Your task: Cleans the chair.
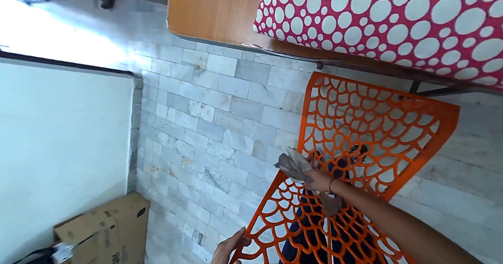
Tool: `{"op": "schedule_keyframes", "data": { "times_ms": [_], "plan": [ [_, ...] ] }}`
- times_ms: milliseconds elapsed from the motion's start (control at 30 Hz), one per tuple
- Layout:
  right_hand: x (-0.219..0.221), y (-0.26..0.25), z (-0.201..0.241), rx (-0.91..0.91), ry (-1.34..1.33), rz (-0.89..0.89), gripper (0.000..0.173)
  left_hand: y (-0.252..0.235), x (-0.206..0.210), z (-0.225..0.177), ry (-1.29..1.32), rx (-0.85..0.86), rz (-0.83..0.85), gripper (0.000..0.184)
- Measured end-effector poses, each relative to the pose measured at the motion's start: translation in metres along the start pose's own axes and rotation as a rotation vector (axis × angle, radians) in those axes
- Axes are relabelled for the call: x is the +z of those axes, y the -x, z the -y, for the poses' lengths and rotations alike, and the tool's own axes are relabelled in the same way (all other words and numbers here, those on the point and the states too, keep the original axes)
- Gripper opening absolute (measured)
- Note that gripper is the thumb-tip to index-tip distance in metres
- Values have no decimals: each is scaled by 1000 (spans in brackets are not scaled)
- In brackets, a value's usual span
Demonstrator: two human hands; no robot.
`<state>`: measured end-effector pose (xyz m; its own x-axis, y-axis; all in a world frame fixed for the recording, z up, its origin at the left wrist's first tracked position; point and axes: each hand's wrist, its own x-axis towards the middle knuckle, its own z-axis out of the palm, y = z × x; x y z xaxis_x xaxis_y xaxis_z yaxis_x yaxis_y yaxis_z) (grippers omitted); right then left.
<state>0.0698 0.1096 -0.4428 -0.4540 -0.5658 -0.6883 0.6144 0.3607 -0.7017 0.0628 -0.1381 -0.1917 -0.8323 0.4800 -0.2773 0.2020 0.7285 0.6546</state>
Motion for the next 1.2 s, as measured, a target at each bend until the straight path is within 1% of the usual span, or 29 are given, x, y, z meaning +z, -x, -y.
{"op": "schedule_keyframes", "data": {
  "times_ms": [67,100,133,167,233,300,367,433,500,533,567,600,633,700,733,800,833,900,933,1000,1067,1133,1167,1200],
  "plan": [
    [-14,19,5,0,-348,-103,39,0,0,0,8,-4,1,59],
    [-30,31,10,-2,-458,-161,37,0,0,0,9,-4,1,58],
    [-49,45,17,-13,-509,-219,35,0,0,-1,10,-3,-2,57],
    [-70,63,26,-39,-501,-291,32,0,1,-2,10,-5,-3,57],
    [-109,99,43,-126,-380,-482,28,-1,1,-2,11,-12,-6,57],
    [-146,130,60,-154,-173,-633,26,0,1,-1,18,-13,-7,56],
    [-177,141,70,-155,64,-737,27,1,2,0,21,-8,-10,56],
    [-190,133,75,-166,338,-799,28,0,2,0,17,0,-9,56],
    [-189,105,61,-172,616,-806,46,0,2,0,8,3,-2,55],
    [-185,88,48,-164,701,-765,54,0,1,-1,4,4,-1,55],
    [-178,73,35,-133,742,-700,59,1,1,-1,3,2,-3,54],
    [-169,58,23,-58,757,-620,62,1,1,-2,4,-1,-5,54],
    [-160,45,12,22,734,-568,69,1,1,-1,7,-4,-4,54],
    [-145,30,1,157,629,-556,90,1,2,0,16,-3,-3,53],
    [-142,27,1,195,562,-595,95,1,2,0,22,-2,-5,52],
    [-141,21,4,241,472,-724,99,2,2,-1,30,-8,-5,52],
    [-144,16,3,251,446,-780,100,2,1,-2,31,-11,-3,52],
    [-154,7,0,288,455,-830,98,1,1,-2,30,-11,0,52],
    [-157,3,-1,292,466,-848,94,1,1,-1,32,-8,-1,51],
    [-156,-4,5,246,513,-874,85,1,1,1,34,-6,-4,51],
    [-147,-10,11,196,558,-847,80,1,2,3,41,-5,-4,49],
    [-133,-17,8,161,548,-861,73,1,2,4,47,-8,3,48],
    [-121,-20,5,138,541,-865,68,1,2,3,45,-12,5,48],
    [-106,-21,1,118,544,-831,66,0,1,3,42,-15,9,48]
  ]
}}
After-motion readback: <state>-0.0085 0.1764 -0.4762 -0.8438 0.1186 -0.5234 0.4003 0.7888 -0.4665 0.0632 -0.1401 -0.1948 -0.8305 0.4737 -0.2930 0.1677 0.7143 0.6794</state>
